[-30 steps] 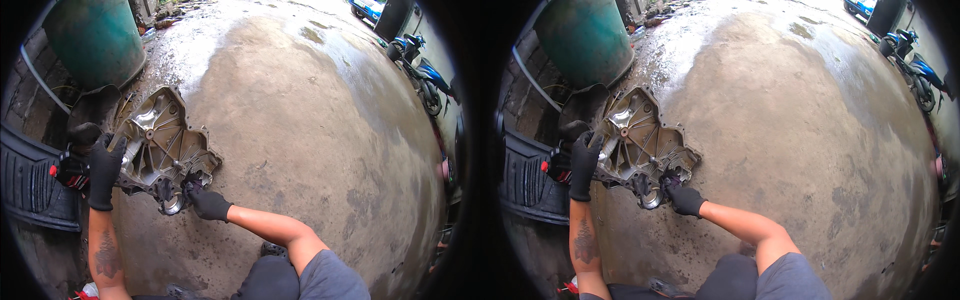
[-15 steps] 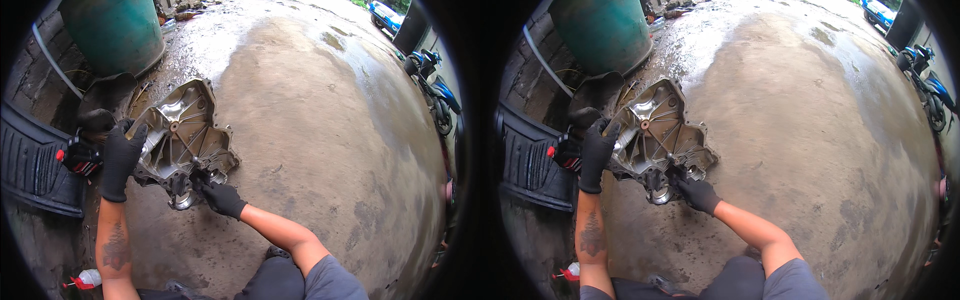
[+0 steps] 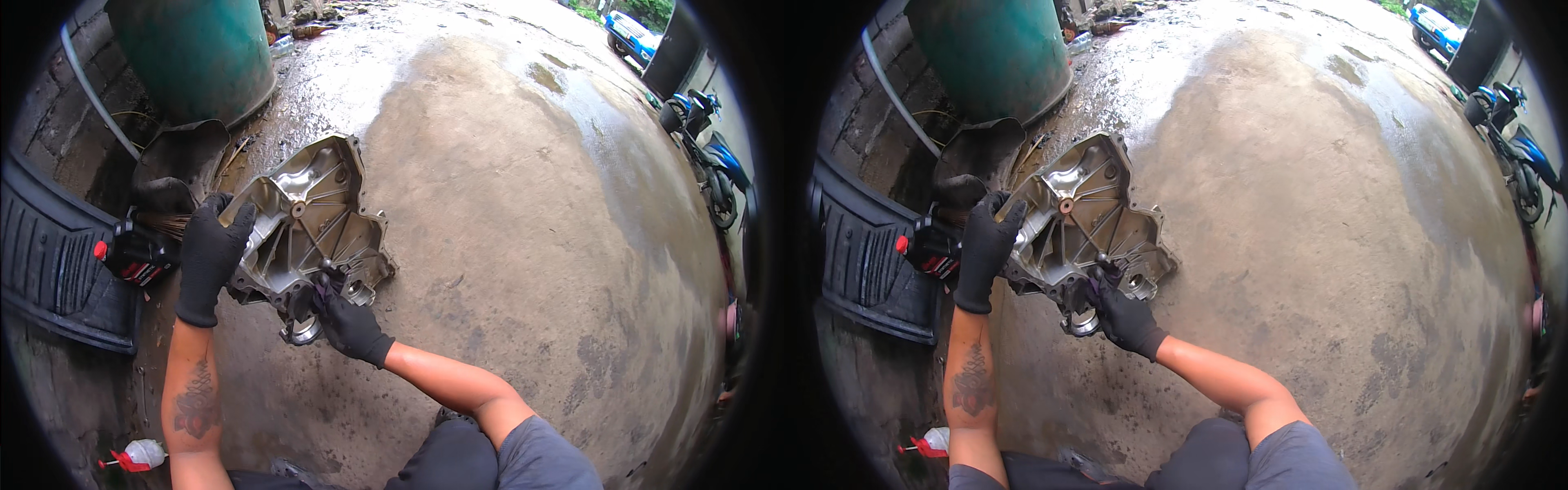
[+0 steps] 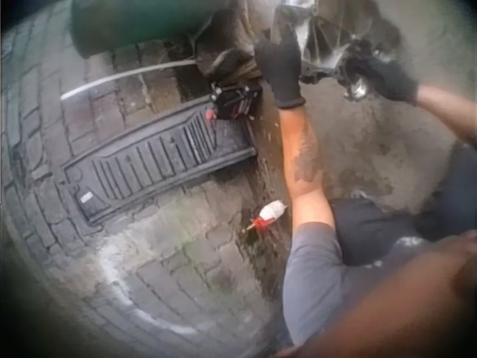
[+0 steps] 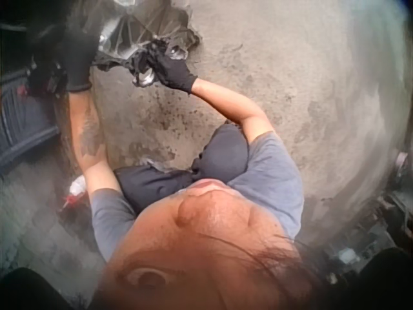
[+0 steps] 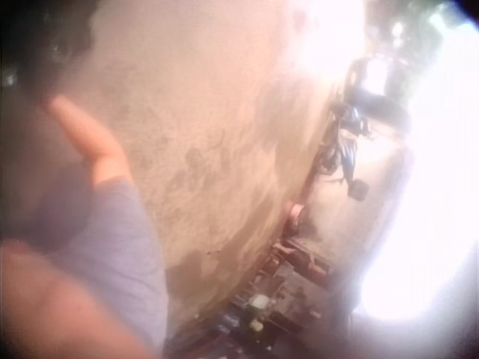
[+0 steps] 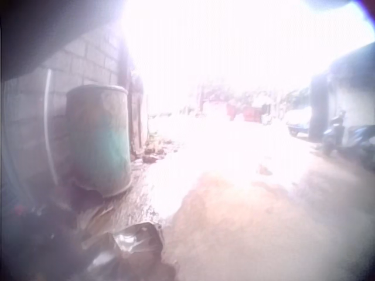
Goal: The person wipes the interior surfaces of a metallic engine casing with a dark cloth, rotating the casing to reach different areas. The person continues wiping various internal ribs and cavities until the casing is placed on the ground.
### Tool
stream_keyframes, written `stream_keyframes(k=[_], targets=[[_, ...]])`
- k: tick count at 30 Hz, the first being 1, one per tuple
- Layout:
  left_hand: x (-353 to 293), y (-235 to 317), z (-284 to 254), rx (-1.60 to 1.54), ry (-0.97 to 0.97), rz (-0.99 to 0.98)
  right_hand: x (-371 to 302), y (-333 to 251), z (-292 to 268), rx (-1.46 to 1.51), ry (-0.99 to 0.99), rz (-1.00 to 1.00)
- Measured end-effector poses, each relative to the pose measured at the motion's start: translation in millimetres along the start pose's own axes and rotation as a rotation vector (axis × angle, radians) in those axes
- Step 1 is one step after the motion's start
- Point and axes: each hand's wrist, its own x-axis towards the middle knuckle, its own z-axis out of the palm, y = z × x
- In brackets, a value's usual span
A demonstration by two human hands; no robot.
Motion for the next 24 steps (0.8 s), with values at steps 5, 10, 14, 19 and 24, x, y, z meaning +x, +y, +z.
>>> stream_keyframes(k=[5, 10, 14, 19, 24], targets=[[-2.2, 5.0, 0.9, -0.042, -0.008, -0.064, -45.4, 32.3, 5.7, -0.257, -0.469, 0.262], [-0.8, -0.7, 2.4, 0.018, -0.007, -0.027, -48.6, 17.4, -4.1, -0.182, -0.579, 0.214], [1.9, -5.8, 2.0, 0.03, -0.045, -0.051, -25.2, -24.2, -18.8, -0.002, -0.379, -0.052], [1.7, -8.4, 3.5, -0.019, -0.074, -0.068, 14.5, -25.5, -20.6, -0.042, -0.003, -0.147], [2.2, -13.3, 7.2, 0.009, -0.044, -0.007, -7.2, 22.8, -20.3, -0.15, -0.135, -0.122]])
